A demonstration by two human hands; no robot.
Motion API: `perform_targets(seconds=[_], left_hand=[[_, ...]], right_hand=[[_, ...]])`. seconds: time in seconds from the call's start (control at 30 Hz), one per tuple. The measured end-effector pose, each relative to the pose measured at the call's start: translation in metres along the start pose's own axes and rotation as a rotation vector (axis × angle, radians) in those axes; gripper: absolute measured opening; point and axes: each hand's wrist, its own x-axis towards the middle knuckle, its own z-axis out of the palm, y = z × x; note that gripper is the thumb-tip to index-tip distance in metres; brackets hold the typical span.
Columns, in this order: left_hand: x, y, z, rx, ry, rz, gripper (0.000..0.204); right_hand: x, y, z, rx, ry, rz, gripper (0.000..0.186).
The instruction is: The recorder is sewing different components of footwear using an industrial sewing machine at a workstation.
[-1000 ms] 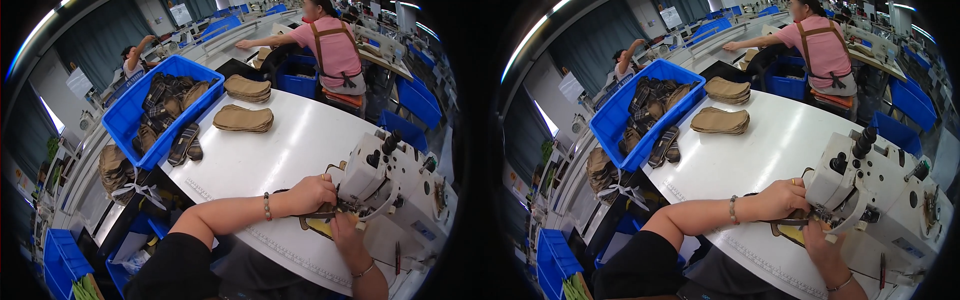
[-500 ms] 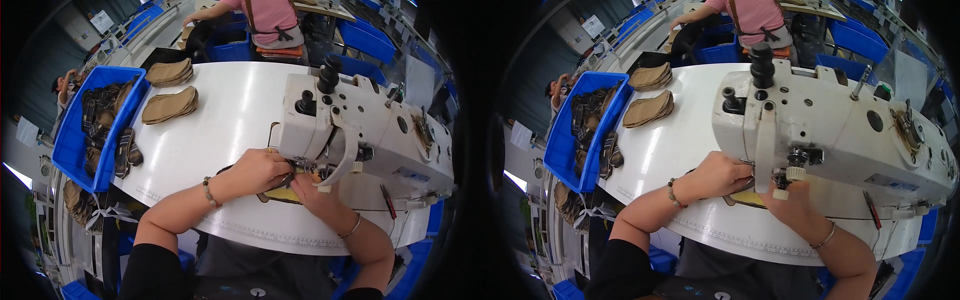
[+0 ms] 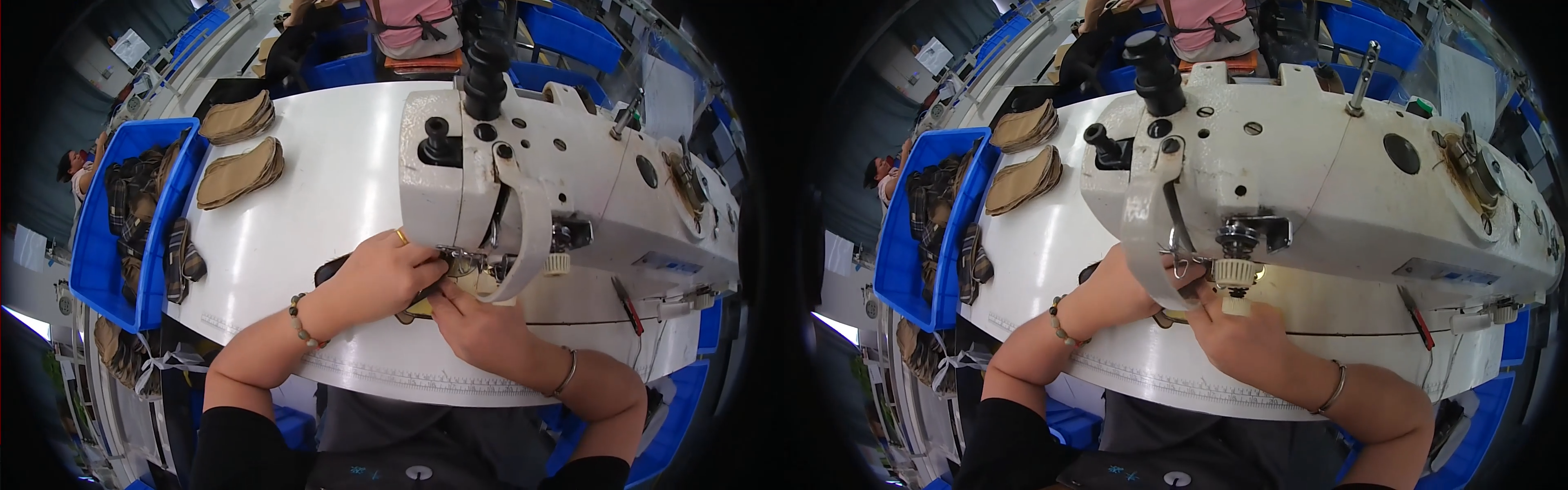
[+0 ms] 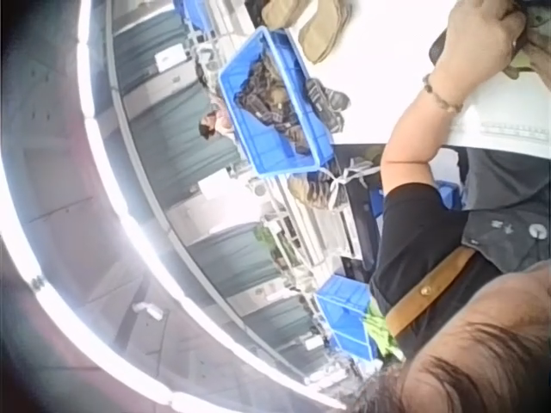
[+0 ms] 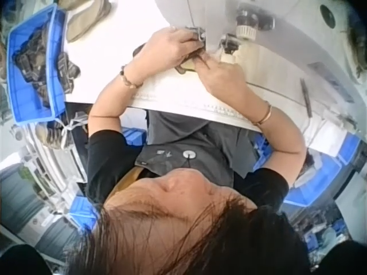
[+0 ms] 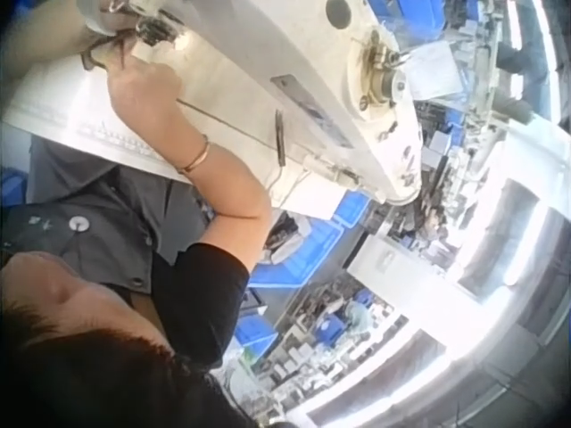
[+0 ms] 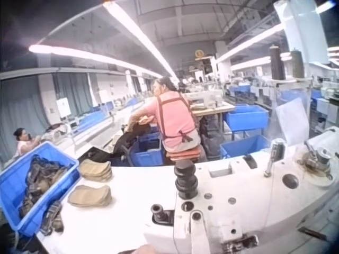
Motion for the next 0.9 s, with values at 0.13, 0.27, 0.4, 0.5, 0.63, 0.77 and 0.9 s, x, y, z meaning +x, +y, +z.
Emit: perform_targets(seconds=[0.13,0.27,0.4,0.5,0.63,0.77,0.9], left_hand=[[-0.0004,0.0044,-0.0073,0.186,0.011,0.106,0.025],[-0.0015,0.0029,-0.0017,0.192,-0.03,0.157,0.027],[-0.0009,0.004,-0.0043,0.069,-0.183,0.021,0.028],[0.0002,0.006,-0.0049,0.011,-0.175,-0.019,0.028],[0.0003,0.0065,-0.004,-0.036,-0.174,-0.096,0.027],[0.0034,0.0059,-0.0075,-0.102,-0.151,-0.131,0.025],[0.0047,0.0063,-0.009,-0.126,-0.161,-0.154,0.025]], right_hand=[[0.003,0.0023,-0.0032,0.015,-0.015,-0.011,0.031],[0.0035,0.0025,-0.0015,0.036,0.045,-0.05,0.023],[0.0009,0.0032,0.0025,0.002,0.03,-0.07,0.029],[0.0001,0.0042,0.0054,0.006,0.051,-0.086,0.032],[0.0002,0.0032,0.0039,0.02,0.034,-0.079,0.032],[0.0001,0.0023,0.0043,0.027,0.044,-0.075,0.031],[0.002,0.0018,0.0034,0.016,0.036,-0.072,0.031]])
